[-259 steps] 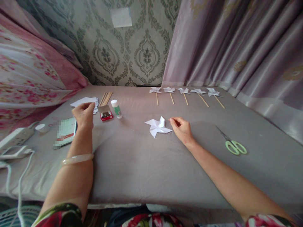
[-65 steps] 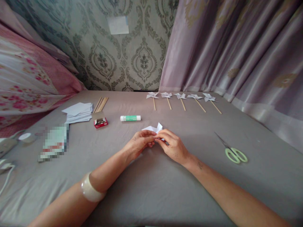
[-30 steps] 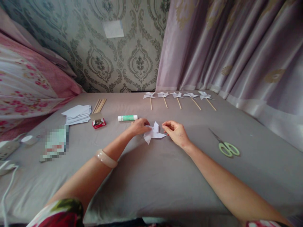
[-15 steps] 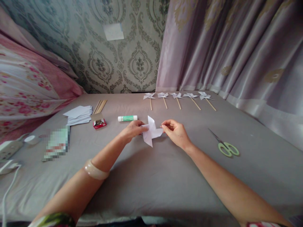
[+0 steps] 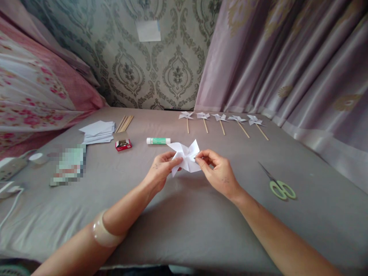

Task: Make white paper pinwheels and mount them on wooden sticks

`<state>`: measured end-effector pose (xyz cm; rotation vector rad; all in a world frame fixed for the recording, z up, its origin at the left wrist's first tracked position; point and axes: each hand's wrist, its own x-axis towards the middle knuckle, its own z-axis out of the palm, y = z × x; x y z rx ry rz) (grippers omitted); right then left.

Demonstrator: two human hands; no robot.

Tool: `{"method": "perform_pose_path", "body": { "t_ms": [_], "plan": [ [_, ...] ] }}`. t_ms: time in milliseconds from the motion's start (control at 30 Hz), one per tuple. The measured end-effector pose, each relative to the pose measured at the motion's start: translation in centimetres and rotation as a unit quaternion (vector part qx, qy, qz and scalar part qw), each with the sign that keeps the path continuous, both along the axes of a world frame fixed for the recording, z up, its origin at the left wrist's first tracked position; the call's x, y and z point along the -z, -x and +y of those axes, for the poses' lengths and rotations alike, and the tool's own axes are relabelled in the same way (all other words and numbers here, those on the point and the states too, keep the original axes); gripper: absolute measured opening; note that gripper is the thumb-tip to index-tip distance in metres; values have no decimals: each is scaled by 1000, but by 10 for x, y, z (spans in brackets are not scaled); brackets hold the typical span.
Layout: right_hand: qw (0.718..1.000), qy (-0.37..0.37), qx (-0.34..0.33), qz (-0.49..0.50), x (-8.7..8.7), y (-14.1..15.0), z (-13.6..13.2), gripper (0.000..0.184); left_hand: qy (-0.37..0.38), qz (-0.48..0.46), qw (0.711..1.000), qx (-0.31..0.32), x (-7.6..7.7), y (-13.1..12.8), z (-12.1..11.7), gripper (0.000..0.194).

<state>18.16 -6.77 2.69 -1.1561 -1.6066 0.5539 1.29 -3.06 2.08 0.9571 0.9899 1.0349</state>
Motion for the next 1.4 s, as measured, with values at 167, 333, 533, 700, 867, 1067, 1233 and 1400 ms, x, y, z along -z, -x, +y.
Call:
{"method": "perform_pose_path", "body": {
  "t_ms": [167,333,533,700,867,1067,1233,1400],
  "plan": [
    [990,-107,23,-89,1,2,-1,7,-5,-9,1000,13,-1,2,-6,36],
    [978,-126,77,-145,7,3,-2,6,-12,-18,1000,23,-5,1,-10,31],
    [969,-144,93,-179,8,5,-4,6,-10,-24,999,28,-8,0,-13,29],
    [968,-142,87,-186,8,5,-4,6,-5,-32,999,34,-12,-1,-14,30],
    [971,-133,87,-176,8,4,-4,8,-16,-26,999,40,-12,-1,-15,30],
    [967,-143,92,-190,7,4,-5,6,-15,-28,998,48,-11,-1,-16,26],
    [966,-146,92,-193,6,4,-5,5,-17,-34,998,47,-11,0,-17,23],
    [969,-143,86,-183,5,4,-6,5,-19,-40,998,52,-11,-1,-18,22]
  ]
}}
